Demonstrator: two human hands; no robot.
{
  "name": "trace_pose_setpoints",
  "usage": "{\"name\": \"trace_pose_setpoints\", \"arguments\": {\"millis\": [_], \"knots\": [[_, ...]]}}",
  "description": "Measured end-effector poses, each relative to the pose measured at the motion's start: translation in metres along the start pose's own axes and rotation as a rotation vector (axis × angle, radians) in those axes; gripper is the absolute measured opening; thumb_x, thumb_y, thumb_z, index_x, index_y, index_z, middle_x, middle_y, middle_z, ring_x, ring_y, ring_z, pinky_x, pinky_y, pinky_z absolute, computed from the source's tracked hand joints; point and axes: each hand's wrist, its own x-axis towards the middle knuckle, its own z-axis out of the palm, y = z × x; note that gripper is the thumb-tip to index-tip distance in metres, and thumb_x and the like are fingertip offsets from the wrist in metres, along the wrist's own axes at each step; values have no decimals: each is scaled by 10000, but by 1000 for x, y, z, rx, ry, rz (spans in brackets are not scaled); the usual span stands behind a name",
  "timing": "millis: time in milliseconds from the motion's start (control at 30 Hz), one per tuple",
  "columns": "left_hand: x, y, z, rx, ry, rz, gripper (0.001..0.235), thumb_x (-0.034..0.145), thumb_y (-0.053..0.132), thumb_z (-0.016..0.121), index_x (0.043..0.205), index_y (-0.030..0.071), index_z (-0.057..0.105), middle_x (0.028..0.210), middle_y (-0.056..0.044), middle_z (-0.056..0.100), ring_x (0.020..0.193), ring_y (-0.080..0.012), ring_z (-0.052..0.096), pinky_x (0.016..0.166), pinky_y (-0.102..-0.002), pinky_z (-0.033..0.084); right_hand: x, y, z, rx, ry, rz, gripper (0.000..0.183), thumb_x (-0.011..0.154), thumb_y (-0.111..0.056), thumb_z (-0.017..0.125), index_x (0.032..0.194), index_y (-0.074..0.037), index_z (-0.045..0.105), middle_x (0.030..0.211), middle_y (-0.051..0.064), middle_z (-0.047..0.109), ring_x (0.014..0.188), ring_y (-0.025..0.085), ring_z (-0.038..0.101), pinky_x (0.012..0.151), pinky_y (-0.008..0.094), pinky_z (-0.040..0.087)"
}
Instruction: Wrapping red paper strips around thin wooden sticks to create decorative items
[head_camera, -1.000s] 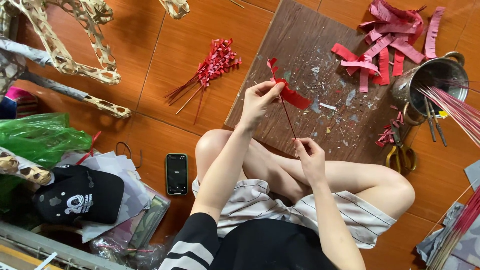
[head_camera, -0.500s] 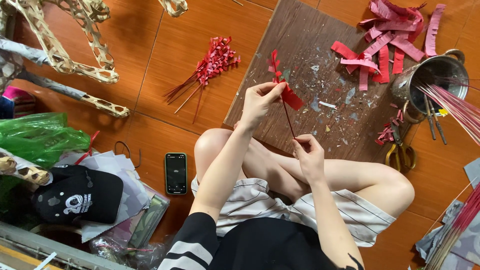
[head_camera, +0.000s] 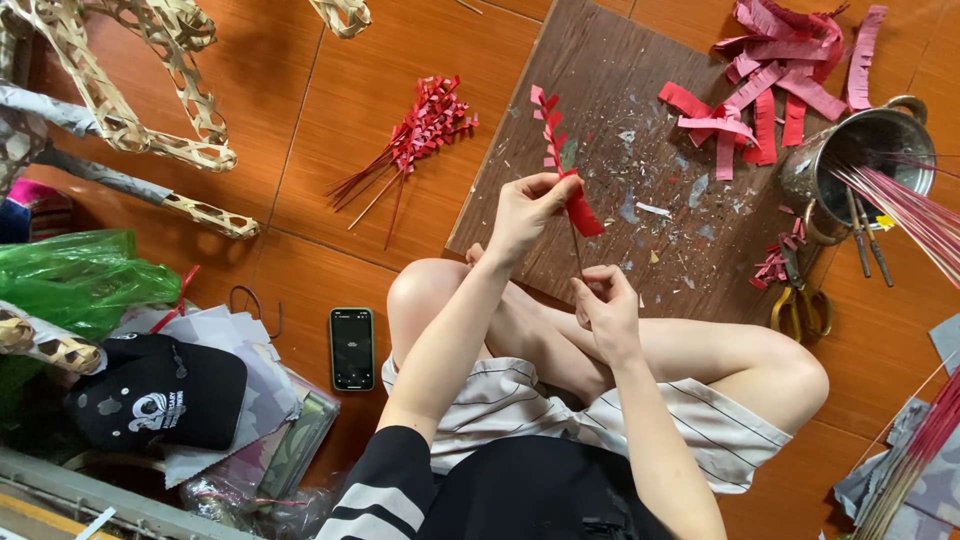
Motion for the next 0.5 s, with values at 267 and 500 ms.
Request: {"name": "trace_pose_setpoints", "arguments": {"millis": [267, 500], "knots": [[0, -3, -3, 7, -6, 13, 190, 830, 195, 805, 881, 23, 742, 703, -65, 702, 610, -80, 655, 559, -214, 593, 6, 15, -9, -161, 101, -25, 123, 911, 39, 643, 968, 1, 541, 890, 92, 551, 406, 54, 474, 331, 185, 381], [-7, 10, 1, 22, -78, 16, 230, 856, 223, 791, 963, 25, 743, 807, -89, 733, 663, -97, 672, 596, -238, 603, 3, -41, 15, -397, 115, -150, 129, 1012, -54, 561, 1002, -3, 679, 789, 84, 536, 477, 94, 543, 447, 235, 449]]}}
